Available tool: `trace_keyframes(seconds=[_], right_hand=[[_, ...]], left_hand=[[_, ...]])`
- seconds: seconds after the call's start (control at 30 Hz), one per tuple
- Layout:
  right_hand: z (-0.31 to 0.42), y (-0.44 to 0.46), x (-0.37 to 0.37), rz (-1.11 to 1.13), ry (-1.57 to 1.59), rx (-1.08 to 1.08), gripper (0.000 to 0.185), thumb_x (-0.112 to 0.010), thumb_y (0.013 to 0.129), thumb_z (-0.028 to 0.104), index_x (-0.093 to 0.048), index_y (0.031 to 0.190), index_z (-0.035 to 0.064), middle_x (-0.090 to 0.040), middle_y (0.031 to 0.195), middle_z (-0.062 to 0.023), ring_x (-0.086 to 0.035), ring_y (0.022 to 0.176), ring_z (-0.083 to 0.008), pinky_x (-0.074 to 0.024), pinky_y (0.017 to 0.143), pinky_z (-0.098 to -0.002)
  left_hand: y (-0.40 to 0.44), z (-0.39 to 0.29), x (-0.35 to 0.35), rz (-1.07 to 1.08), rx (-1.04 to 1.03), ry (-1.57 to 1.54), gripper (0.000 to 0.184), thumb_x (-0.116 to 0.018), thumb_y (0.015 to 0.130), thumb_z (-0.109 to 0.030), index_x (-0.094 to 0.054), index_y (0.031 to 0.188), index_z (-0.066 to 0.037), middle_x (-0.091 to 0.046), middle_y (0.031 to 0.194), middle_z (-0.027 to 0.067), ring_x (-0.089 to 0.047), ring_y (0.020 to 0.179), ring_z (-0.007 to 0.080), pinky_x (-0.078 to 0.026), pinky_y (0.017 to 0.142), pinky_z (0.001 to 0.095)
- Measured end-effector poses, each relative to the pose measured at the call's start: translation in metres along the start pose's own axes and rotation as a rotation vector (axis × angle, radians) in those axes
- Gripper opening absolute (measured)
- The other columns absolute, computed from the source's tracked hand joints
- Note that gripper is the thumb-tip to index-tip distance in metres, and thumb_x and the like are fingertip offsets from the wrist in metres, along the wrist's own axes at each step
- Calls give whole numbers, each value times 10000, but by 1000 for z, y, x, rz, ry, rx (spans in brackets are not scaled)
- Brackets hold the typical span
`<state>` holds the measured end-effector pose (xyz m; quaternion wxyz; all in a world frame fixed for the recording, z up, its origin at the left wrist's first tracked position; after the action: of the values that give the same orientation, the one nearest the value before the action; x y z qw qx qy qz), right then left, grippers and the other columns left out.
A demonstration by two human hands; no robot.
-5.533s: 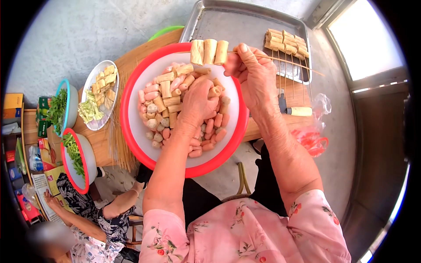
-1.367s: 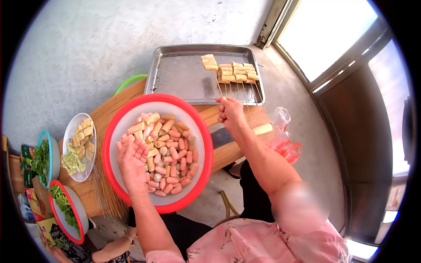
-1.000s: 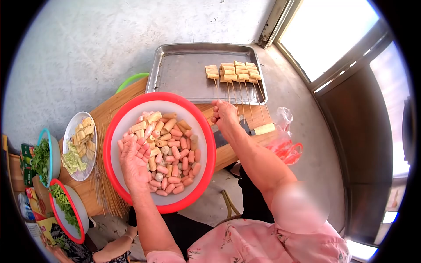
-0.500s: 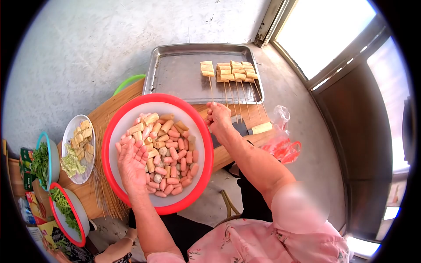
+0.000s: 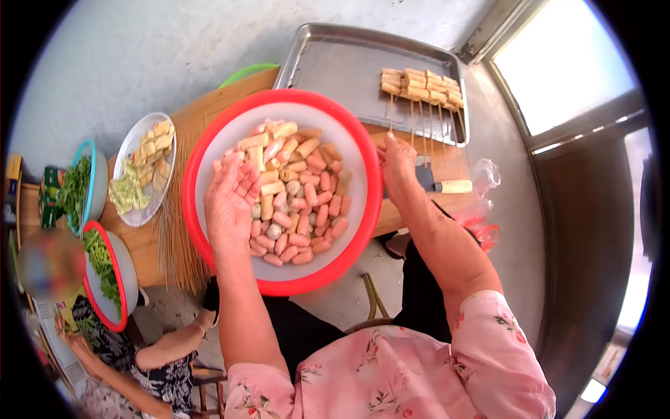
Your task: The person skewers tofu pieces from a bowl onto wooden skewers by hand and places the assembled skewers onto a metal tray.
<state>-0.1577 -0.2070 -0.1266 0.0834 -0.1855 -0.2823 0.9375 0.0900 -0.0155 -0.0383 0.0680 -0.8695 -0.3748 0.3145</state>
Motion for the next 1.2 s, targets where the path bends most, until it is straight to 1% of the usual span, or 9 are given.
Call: trace_keyframes(seconds=[0.27,0.37,0.47,0.67,0.8,0.87,0.93,1.0,1.2], right_hand=[[23,-48,20,-12,-436,185,295,-596,844,111,-562,1112,-4,-573,968,-77,-530,858,-154,-449,690,-278],[40,-52,16,68,-469,578,256,-592,829,83,-588,1075,12,-546,1056,-89,-529,920,-169,-442,780,-279],[44,-57,3,194,-551,714,243,-591,835,95,-596,1064,16,-539,1053,-89,-530,953,-176,-436,818,-290],[25,-72,-16,292,-803,712,269,-597,842,167,-604,1094,72,-498,1144,-129,-524,1055,-241,-414,912,-338],[25,-64,-18,323,-841,745,282,-594,836,161,-599,1105,75,-543,1088,-127,-520,1035,-222,-408,903,-350],[27,-69,-23,343,-897,788,313,-583,864,108,-547,1157,5,-588,1041,-71,-544,935,-128,-430,841,-250],[24,-72,-22,387,-684,610,284,-584,845,120,-581,1115,32,-587,987,-77,-544,895,-146,-441,818,-286],[26,-75,-24,381,-698,641,269,-575,854,104,-579,1107,12,-593,956,-55,-543,842,-113,-450,778,-254],[26,-75,-25,371,-714,583,240,-575,856,99,-597,1085,29,-601,931,-47,-546,829,-105,-453,762,-243]], left_hand=[[-2,-17,30,-116,-36,-66,231,-632,859,-160,-597,1026,-5,-635,880,77,-618,774,143,-516,689,258],[-2,-25,35,-131,-65,-111,221,-622,857,-136,-585,1022,7,-633,912,99,-619,807,164,-519,707,272],[-2,-34,56,-147,-95,-145,243,-600,871,-119,-568,1077,7,-629,980,111,-618,863,189,-526,754,308],[-34,-81,128,-460,-338,-21,209,-630,856,-161,-574,994,-15,-632,868,90,-613,728,159,-505,635,261],[-54,-90,185,-690,-369,207,174,-603,852,-119,-593,988,-12,-628,784,61,-596,631,128,-454,547,222],[-57,-89,211,-765,-313,497,141,-580,824,-68,-622,947,-13,-617,742,52,-583,611,107,-441,530,205],[-48,-73,247,-809,-298,616,137,-578,781,-66,-664,885,-43,-652,744,80,-618,626,166,-476,555,259],[-36,-65,253,-681,-214,1294,126,-613,754,-109,-688,854,-87,-676,814,104,-648,707,259,-510,637,341],[-41,-47,223,-701,-162,1550,125,-677,743,-196,-693,845,-124,-671,857,119,-638,823,310,-505,721,411]])
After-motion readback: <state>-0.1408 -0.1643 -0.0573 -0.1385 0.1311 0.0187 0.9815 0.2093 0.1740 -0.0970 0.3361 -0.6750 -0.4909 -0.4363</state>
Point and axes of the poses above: each hand's wrist, its own y-axis towards the middle knuckle, its own x-axis out of the back of the hand, z = x × y, the point moved 6 cm from there along y, towards the middle knuckle
